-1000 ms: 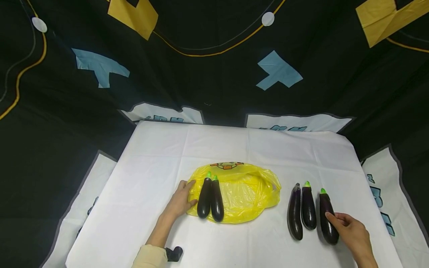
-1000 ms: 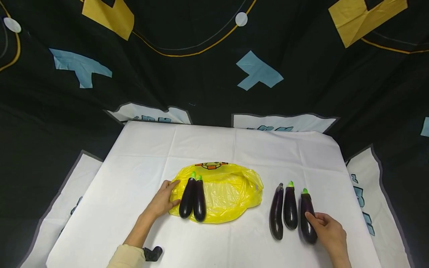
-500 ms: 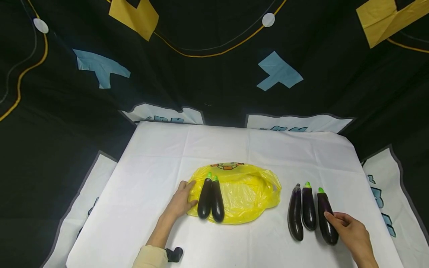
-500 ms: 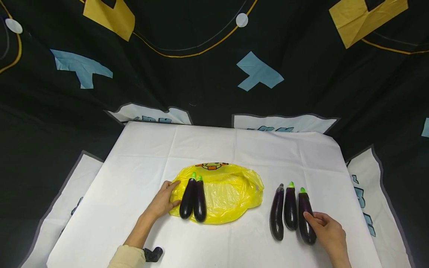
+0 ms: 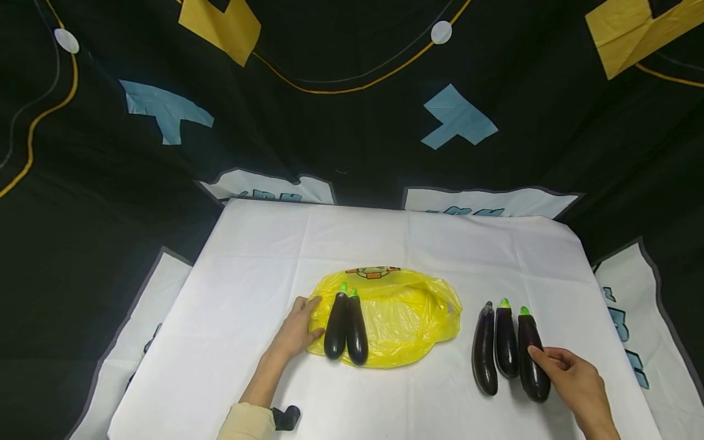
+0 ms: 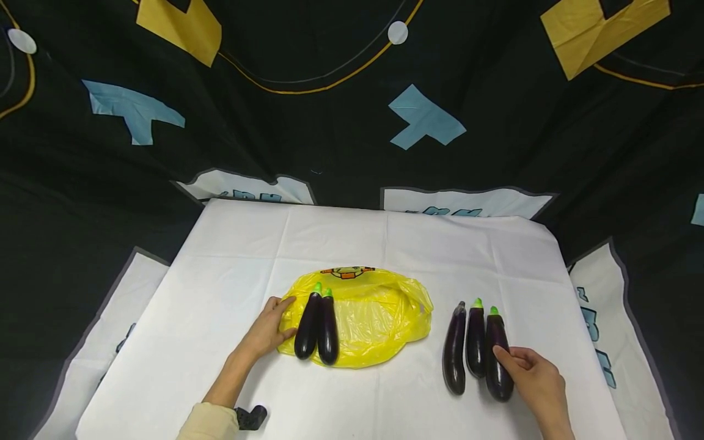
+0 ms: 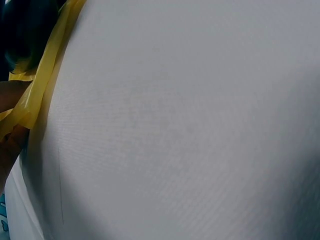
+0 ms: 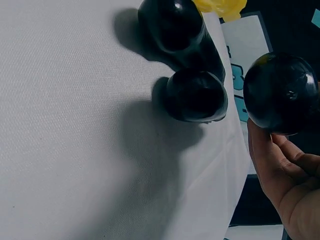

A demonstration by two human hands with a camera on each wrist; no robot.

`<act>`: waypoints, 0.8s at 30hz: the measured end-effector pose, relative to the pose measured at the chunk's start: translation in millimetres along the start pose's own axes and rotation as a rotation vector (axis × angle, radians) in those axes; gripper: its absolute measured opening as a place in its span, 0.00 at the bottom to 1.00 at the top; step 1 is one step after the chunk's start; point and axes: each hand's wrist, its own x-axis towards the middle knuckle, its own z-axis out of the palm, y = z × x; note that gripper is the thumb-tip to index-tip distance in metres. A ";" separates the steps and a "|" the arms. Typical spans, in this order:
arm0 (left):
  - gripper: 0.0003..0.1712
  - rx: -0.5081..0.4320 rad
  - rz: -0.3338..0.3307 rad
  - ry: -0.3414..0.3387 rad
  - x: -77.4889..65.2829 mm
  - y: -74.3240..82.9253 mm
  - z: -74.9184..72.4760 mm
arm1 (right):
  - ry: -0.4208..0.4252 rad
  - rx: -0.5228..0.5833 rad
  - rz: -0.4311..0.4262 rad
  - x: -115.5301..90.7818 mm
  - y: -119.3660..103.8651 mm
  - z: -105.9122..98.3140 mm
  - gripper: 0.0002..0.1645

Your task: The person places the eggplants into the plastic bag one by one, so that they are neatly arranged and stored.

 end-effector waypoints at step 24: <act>0.43 0.015 0.000 0.002 0.3 0.6 -0.4 | -0.009 0.020 -0.064 -12.1 -21.6 1.6 0.49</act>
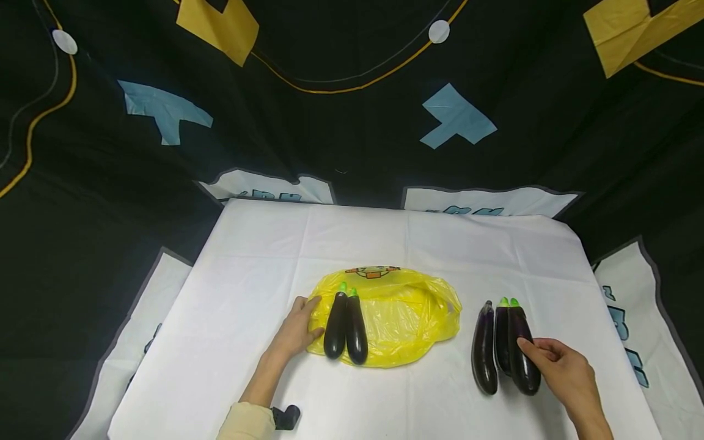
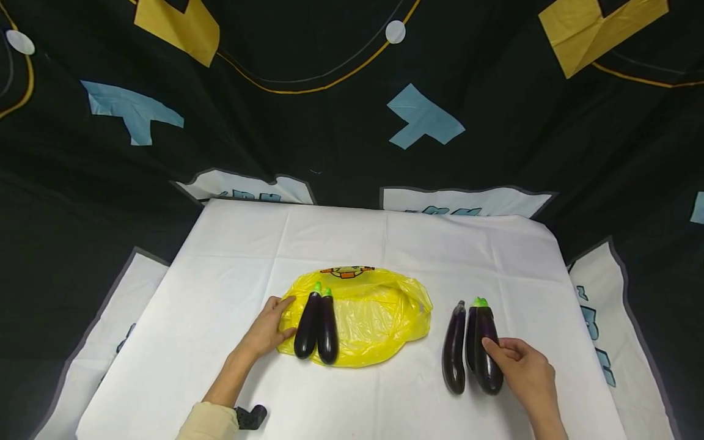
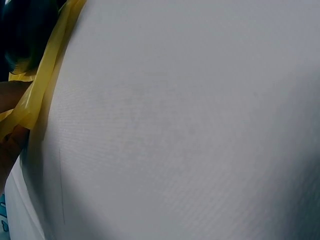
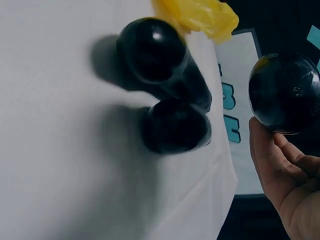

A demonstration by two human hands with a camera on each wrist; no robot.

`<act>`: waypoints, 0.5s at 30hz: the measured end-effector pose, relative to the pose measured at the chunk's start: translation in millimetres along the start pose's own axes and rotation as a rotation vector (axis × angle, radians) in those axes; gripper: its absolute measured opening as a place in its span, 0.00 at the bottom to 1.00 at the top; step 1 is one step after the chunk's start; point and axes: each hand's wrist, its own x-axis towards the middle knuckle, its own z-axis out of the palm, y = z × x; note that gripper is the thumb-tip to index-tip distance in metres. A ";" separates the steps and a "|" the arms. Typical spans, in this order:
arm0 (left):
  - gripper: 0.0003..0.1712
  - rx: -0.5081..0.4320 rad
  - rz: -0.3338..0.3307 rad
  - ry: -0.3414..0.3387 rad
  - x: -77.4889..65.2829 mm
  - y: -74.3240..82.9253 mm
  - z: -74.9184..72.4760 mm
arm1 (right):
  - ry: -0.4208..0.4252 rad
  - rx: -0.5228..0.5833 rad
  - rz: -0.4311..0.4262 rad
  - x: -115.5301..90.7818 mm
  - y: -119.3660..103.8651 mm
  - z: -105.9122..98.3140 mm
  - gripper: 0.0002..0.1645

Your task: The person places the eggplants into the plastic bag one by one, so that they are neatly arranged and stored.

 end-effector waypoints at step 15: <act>0.43 -0.003 0.008 0.004 -0.3 -0.4 0.3 | -0.036 0.008 -0.178 -2.3 -41.2 21.8 0.41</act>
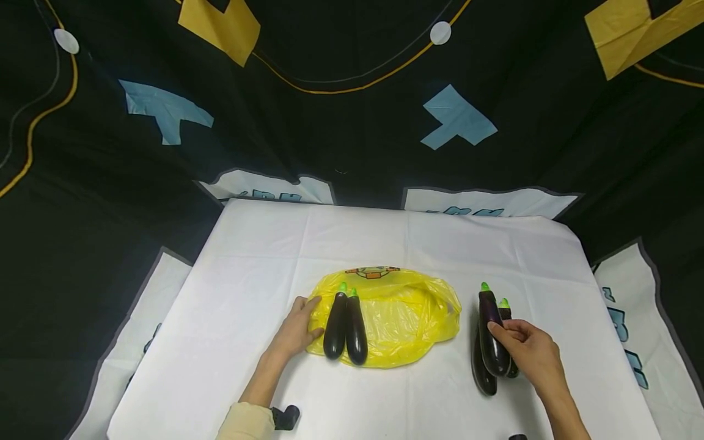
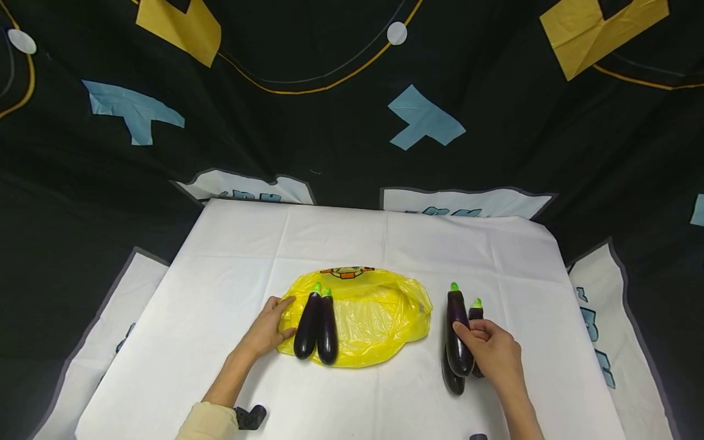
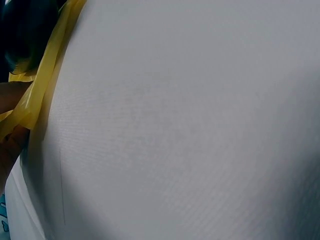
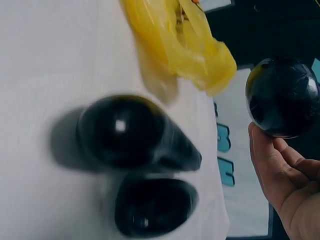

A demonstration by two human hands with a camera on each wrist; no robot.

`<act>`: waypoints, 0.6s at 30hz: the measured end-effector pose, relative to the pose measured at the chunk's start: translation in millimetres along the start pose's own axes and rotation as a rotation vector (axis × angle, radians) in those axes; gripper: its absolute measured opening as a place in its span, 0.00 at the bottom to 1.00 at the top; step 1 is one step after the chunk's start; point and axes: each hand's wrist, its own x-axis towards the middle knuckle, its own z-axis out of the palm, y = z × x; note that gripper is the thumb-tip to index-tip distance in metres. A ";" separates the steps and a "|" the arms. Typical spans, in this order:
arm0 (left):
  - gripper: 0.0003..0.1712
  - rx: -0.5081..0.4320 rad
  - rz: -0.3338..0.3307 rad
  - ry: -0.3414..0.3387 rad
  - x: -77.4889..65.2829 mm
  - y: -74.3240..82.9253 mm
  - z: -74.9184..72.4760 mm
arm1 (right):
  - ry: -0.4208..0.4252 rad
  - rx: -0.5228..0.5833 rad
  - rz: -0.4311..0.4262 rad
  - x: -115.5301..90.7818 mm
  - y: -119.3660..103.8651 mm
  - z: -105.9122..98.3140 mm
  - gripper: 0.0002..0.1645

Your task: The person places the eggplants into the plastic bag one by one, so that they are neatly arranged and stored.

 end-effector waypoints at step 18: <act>0.42 -0.007 -0.002 0.002 0.0 1.4 -0.9 | -0.047 0.056 -0.134 4.4 -32.4 45.4 0.38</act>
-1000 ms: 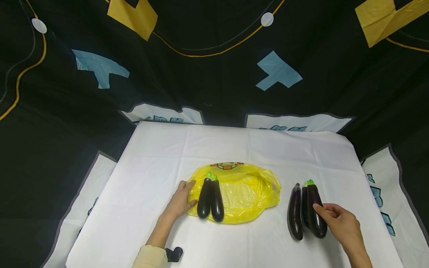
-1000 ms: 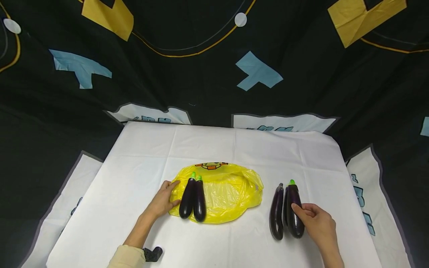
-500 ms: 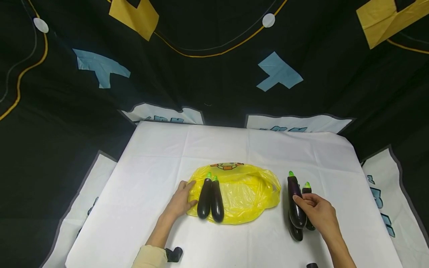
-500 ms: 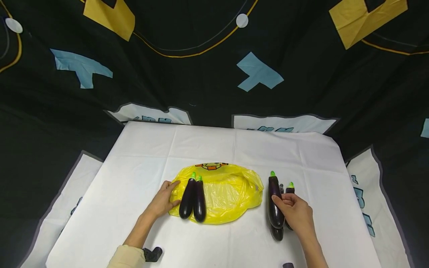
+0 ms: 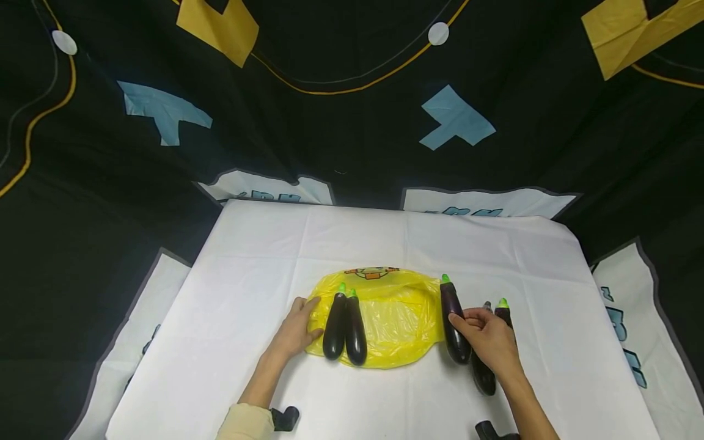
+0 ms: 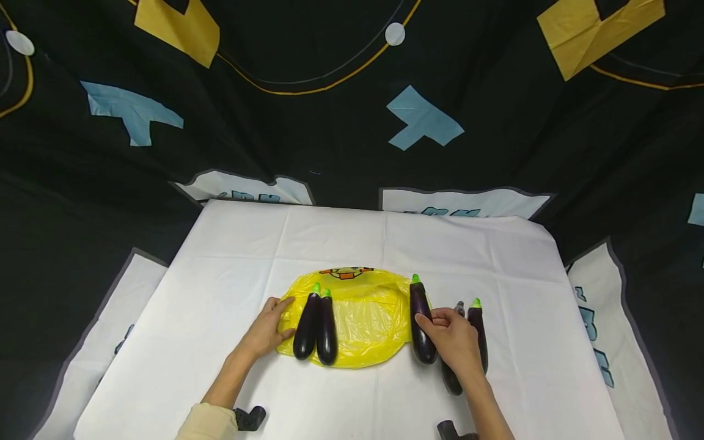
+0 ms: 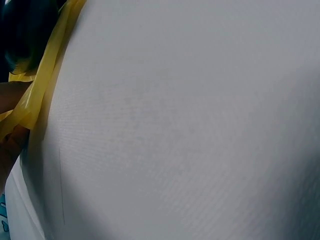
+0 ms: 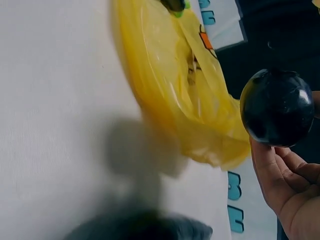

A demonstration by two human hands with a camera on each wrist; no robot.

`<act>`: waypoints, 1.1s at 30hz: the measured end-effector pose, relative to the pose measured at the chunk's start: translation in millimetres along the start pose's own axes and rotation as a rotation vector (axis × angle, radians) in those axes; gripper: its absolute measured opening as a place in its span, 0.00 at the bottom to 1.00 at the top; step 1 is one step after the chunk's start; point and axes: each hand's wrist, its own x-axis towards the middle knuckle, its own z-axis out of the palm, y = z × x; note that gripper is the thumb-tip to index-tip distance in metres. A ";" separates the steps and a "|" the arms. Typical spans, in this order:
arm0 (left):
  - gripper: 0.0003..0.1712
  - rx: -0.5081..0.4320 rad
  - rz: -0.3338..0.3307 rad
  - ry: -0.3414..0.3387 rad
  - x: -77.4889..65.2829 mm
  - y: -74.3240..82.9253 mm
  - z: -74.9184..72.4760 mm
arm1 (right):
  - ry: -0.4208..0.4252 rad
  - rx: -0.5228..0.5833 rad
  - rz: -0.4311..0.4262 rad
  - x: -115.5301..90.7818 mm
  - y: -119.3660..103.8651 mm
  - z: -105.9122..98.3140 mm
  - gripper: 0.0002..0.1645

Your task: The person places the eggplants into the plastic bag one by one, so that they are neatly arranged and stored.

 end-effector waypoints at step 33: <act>0.42 -0.005 -0.034 -0.014 1.0 -0.8 2.2 | -0.063 0.076 -0.075 10.2 -25.3 78.7 0.26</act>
